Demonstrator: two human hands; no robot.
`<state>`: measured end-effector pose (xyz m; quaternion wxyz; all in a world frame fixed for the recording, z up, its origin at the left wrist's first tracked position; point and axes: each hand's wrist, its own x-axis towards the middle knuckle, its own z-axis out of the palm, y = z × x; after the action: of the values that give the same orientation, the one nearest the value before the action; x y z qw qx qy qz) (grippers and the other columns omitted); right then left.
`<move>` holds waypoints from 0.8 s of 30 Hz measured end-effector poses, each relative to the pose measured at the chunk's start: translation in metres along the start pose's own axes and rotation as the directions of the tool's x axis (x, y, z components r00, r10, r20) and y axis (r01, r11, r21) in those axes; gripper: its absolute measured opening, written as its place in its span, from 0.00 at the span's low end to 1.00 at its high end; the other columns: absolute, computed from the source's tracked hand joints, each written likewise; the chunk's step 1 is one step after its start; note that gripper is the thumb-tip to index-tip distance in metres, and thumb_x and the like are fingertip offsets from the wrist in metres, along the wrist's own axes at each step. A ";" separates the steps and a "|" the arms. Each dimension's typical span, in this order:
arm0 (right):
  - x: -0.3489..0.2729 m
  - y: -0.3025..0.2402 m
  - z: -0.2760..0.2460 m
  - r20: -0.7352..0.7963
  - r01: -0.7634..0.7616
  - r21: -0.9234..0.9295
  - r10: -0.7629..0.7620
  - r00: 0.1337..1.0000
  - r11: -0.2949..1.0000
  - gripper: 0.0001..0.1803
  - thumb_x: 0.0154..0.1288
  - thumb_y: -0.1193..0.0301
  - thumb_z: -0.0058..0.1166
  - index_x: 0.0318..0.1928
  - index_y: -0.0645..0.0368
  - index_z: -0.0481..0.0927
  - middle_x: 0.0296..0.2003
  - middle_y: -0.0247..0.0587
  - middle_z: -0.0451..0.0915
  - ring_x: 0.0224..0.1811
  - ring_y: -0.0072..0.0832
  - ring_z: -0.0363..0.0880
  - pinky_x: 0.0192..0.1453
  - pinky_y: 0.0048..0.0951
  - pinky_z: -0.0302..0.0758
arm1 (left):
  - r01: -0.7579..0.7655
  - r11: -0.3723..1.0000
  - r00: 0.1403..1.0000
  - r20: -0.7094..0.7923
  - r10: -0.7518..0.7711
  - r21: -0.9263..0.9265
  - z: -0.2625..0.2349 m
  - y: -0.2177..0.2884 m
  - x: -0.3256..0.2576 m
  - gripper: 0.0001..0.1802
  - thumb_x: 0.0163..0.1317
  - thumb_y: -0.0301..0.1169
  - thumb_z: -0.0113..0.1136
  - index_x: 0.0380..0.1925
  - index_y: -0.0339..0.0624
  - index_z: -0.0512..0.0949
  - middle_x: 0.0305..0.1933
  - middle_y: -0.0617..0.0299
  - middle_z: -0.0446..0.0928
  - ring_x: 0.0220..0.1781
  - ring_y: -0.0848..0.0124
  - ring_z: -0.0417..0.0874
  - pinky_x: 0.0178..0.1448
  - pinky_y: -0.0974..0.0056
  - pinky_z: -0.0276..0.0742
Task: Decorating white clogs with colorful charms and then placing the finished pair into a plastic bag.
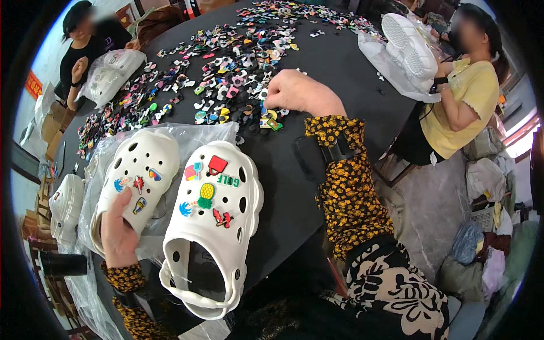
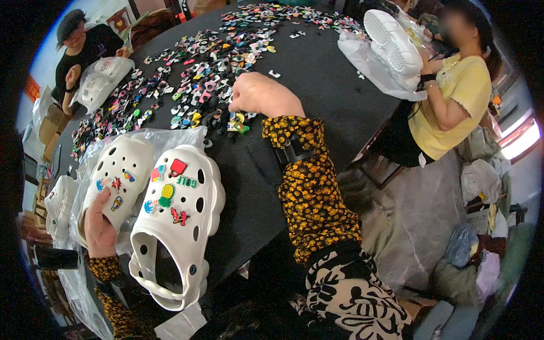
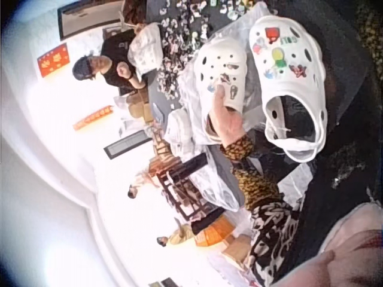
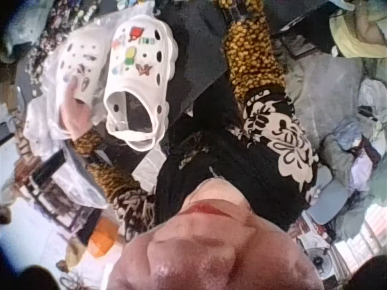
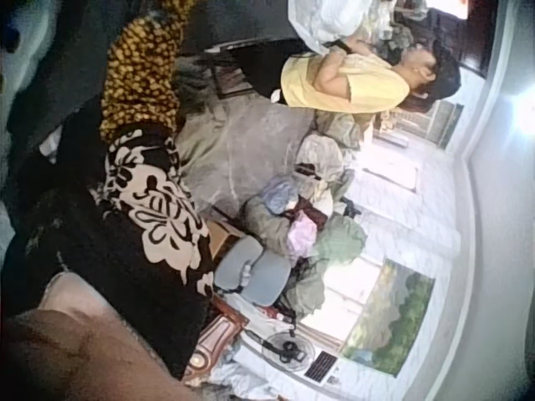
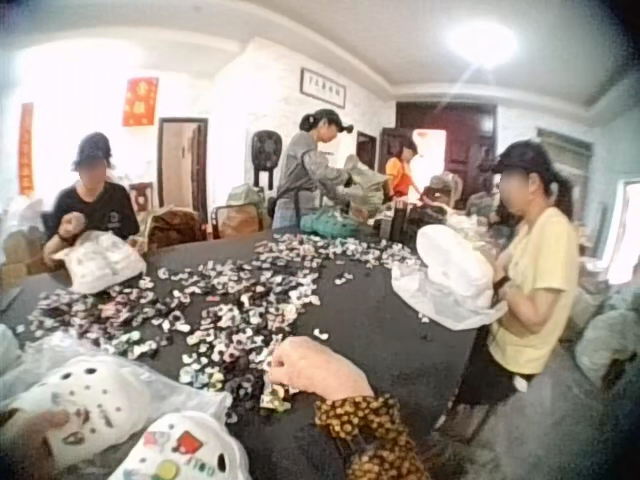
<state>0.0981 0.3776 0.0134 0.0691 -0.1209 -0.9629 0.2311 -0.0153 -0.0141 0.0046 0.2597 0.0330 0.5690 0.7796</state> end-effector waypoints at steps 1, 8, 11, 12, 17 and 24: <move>0.002 0.003 0.003 0.003 0.004 -0.006 -0.004 1.000 1.000 0.15 0.49 0.63 0.59 0.31 0.63 0.83 0.26 0.47 0.82 0.29 0.37 0.80 0.37 0.34 0.75 | -0.002 1.000 1.000 -0.002 0.002 -0.007 0.004 0.007 -0.001 0.23 0.62 0.29 0.56 0.56 0.32 0.68 0.55 0.49 0.75 0.53 0.57 0.78 0.57 0.53 0.76; -0.004 0.005 -0.001 -0.044 -0.081 -0.113 0.077 0.996 0.990 0.15 0.48 0.63 0.61 0.31 0.63 0.83 0.26 0.48 0.82 0.30 0.39 0.80 0.38 0.35 0.75 | 0.137 0.980 0.991 0.017 -0.136 -0.145 0.004 0.026 0.001 0.24 0.68 0.40 0.52 0.57 0.35 0.66 0.57 0.50 0.73 0.54 0.58 0.77 0.57 0.53 0.76; -0.001 0.007 0.000 -0.048 -0.039 -0.071 0.035 0.998 0.997 0.15 0.48 0.63 0.61 0.31 0.63 0.83 0.26 0.48 0.82 0.30 0.38 0.80 0.38 0.36 0.75 | 0.126 0.986 0.992 0.018 -0.125 -0.108 -0.003 0.027 -0.001 0.24 0.68 0.40 0.52 0.57 0.35 0.66 0.57 0.50 0.72 0.55 0.59 0.77 0.58 0.53 0.75; -0.001 0.011 0.001 -0.084 -0.026 -0.086 0.019 0.996 0.996 0.14 0.48 0.64 0.61 0.31 0.62 0.84 0.26 0.48 0.81 0.30 0.38 0.80 0.38 0.36 0.75 | 0.126 0.986 0.992 0.021 -0.124 -0.109 -0.003 0.025 -0.002 0.24 0.68 0.40 0.52 0.57 0.35 0.66 0.57 0.50 0.72 0.55 0.59 0.77 0.58 0.53 0.75; -0.007 0.014 -0.005 -0.063 -0.088 -0.116 0.081 0.995 0.989 0.14 0.47 0.63 0.61 0.31 0.61 0.84 0.26 0.47 0.82 0.32 0.39 0.80 0.39 0.36 0.75 | 0.097 0.995 0.995 0.030 -0.096 -0.033 -0.007 0.028 -0.010 0.24 0.68 0.37 0.51 0.57 0.32 0.66 0.57 0.50 0.72 0.57 0.58 0.75 0.60 0.53 0.73; -0.016 -0.002 -0.006 0.038 -0.223 -0.247 0.240 0.970 0.943 0.19 0.49 0.62 0.62 0.40 0.60 0.81 0.40 0.47 0.81 0.42 0.40 0.79 0.47 0.36 0.75 | 0.068 0.998 0.996 0.051 -0.067 -0.006 -0.002 0.020 -0.004 0.22 0.64 0.33 0.53 0.56 0.31 0.68 0.55 0.48 0.73 0.55 0.57 0.77 0.61 0.53 0.72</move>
<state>0.1138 0.3746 0.0181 -0.0065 -0.2327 -0.9647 0.1231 -0.0197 -0.0222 0.0226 0.3005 0.0327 0.5598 0.7715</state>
